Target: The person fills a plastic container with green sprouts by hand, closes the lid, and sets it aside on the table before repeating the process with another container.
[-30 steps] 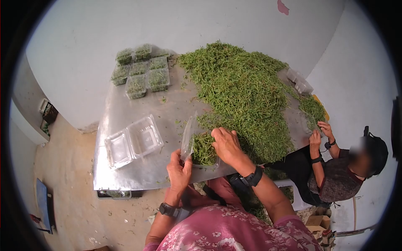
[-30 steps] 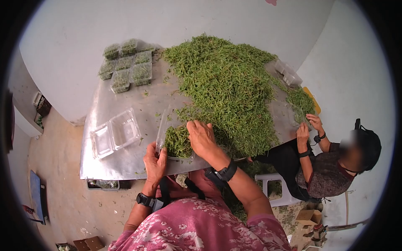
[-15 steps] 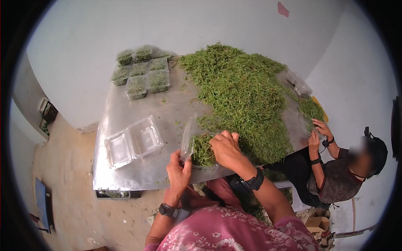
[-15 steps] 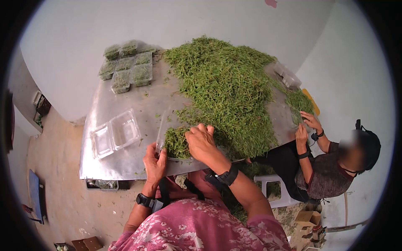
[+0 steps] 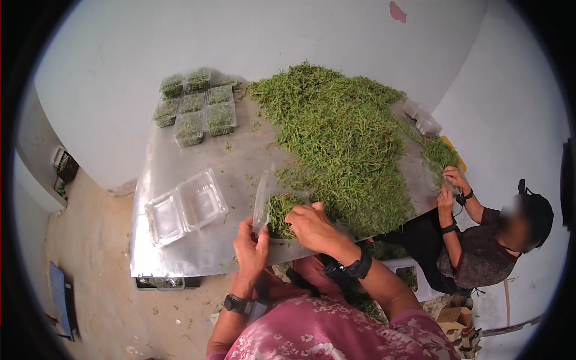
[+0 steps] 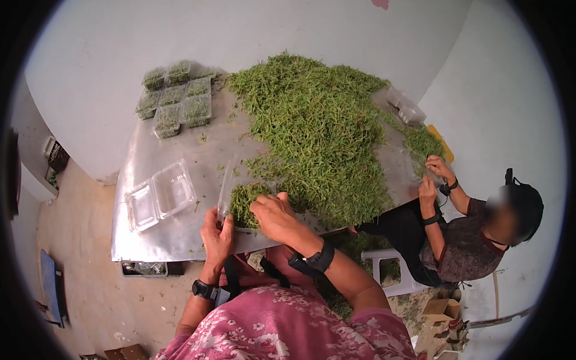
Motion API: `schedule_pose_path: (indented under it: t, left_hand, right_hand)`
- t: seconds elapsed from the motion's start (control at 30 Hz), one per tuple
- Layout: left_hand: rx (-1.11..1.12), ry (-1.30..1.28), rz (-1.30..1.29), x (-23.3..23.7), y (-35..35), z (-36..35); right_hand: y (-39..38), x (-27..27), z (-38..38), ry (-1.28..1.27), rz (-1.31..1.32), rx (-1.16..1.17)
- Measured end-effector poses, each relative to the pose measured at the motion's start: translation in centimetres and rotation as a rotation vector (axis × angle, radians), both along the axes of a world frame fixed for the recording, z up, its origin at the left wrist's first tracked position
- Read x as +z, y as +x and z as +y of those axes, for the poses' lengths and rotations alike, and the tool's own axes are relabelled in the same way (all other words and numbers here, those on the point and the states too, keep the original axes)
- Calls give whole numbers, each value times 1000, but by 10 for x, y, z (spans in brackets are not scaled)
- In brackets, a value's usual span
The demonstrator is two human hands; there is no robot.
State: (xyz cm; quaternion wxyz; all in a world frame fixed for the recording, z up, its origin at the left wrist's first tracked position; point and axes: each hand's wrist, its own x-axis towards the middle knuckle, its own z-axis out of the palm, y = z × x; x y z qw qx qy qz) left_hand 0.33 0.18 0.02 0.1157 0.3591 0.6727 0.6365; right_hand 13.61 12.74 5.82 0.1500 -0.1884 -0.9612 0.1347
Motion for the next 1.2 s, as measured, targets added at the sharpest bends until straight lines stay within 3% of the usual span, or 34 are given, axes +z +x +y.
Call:
schedule_pose_path:
  t: [0.4, 0.5, 0.6, 0.7, 0.9, 1.07, 1.2]
  left_hand:
    - [-25, -46, -7, -3, -2, -2]
    - [-21, -68, -4, -1, -2, -3]
    - [-15, -74, 2, 0, -2, -1]
    - [-11, -57, 0, 0, -1, -2]
    - [-38, -63, -49, -2, -2, -3]
    - [-9, -4, -6, -11, -3, 0]
    - [-2, 0, -3, -8, -2, 0]
  right_hand:
    - [-9, 24, 15, -19, 105, -71]
    - [-20, 6, 14, 55, -130, -25]
    - [-22, -2, 8, 166, -111, -12]
    - [-18, 5, 12, 82, -137, -6]
    - [-1, 20, 18, 45, 211, 24]
    - [26, 36, 63, -147, 276, -184]
    - [54, 24, 110, -140, 137, -363]
